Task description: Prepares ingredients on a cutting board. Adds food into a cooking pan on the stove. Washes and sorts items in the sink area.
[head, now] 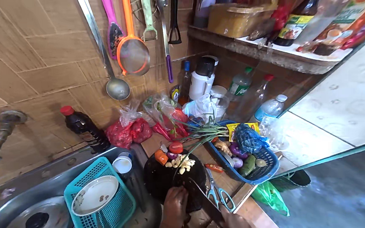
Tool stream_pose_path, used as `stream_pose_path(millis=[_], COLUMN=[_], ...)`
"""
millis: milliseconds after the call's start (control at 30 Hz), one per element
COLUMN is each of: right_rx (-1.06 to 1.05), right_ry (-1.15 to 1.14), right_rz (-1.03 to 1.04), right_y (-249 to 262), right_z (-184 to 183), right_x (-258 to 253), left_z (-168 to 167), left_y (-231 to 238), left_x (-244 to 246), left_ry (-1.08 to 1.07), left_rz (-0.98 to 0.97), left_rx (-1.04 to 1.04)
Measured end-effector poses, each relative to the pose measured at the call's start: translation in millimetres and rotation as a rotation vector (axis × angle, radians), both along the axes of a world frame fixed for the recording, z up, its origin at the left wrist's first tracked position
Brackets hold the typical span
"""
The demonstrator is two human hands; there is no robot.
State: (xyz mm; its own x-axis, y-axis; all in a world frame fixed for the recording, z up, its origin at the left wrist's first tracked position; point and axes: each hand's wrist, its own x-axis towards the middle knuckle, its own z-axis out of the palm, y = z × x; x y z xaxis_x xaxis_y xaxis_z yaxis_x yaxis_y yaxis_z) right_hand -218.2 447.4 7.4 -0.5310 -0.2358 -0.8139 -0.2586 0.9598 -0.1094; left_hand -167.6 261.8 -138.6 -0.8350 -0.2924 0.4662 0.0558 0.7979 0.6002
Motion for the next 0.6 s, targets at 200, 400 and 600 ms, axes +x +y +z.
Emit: stream_pose_path(millis=[200, 400, 600], right_rx=[-0.042, -0.02, 0.029], right_ry=[0.046, 0.073, 0.044], right_rz=[0.02, 0.052, 0.062], right_y=[-13, -4, -25], right_z=[-1, 19, 23], right_x=[-8, 16, 17], left_z=[1, 2, 6], left_y=[-3, -9, -11], left_x=[3, 17, 14], left_ry=[-0.019, 0.022, -0.026], left_rz=[-0.029, -0.002, -0.043], left_rx=[0.088, 0.04, -0.012])
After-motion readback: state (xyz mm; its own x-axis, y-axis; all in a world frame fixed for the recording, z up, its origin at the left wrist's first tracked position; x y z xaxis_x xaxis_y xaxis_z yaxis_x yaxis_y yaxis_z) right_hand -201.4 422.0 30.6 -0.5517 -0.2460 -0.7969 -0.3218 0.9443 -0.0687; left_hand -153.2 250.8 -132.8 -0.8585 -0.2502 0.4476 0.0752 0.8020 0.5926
